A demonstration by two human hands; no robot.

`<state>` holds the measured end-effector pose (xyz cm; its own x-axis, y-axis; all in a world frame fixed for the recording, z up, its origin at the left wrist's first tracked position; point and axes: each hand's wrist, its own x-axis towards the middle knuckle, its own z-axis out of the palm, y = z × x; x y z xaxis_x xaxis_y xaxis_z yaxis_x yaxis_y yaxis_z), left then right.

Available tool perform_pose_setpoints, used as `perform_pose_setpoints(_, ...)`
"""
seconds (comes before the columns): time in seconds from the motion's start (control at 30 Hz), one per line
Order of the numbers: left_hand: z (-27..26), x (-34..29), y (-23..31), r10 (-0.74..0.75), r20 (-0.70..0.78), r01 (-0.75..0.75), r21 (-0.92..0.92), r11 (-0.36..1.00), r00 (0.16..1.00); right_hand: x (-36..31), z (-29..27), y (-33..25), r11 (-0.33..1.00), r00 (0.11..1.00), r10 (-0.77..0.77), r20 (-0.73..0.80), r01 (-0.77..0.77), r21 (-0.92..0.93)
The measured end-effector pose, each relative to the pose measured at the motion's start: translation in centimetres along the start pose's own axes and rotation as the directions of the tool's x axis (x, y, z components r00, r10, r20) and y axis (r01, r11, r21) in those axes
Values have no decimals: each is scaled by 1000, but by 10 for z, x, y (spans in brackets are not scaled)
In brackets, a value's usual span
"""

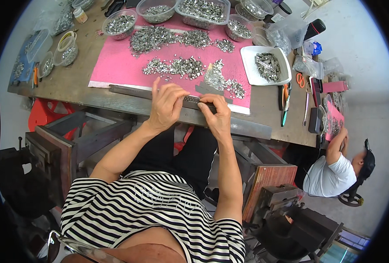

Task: The person places small metal pieces into a metal holder by hand, places the holder into a press machine to press it, and then continues loading metal pieces into the holder.

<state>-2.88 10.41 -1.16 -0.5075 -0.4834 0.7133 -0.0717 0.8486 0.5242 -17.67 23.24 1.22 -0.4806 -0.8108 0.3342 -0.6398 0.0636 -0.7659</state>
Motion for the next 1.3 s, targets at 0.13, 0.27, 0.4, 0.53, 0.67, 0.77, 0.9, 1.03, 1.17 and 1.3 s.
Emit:
perform_pose_setpoints(0.13,2,1,1,1,11,-1,2,1000,1000,-3,1,10,933,980,198,-18,-183,310)
perform_pose_setpoints(0.27,1,0,-1,3,5,-3,11,1000,1000,0,11,4,993,993,85,-86,-77,94)
perform_pose_setpoints(0.4,-2,0,1,-1,16,1,-16,1000,1000,0,12,1,996,993,66,-102,-60,58)
perform_pose_setpoints(0.53,-15,2,0,-40,31,43,-88,995,999,-3,12,-1,999,994,-16,-107,11,-49)
perform_pose_setpoints(0.67,-49,21,-35,-133,-26,134,87,987,991,-3,12,0,997,993,-37,-108,29,-78)
perform_pose_setpoints(0.77,-67,29,-61,-161,27,152,196,969,987,2,15,-4,985,991,-89,-99,73,-159)
perform_pose_setpoints(0.9,-71,33,-67,-145,128,116,214,970,981,12,15,-12,969,989,-131,-65,113,-221)
perform_pose_setpoints(1.03,-57,34,-69,-120,199,76,217,973,973,39,32,-29,953,971,-231,-55,215,-213)
perform_pose_setpoints(1.17,-48,37,-71,-139,203,84,255,963,969,61,67,-28,925,956,-290,56,294,-242)
perform_pose_setpoints(1.3,-48,37,-80,-130,222,65,279,958,966,69,79,-32,881,945,-307,108,326,-342)
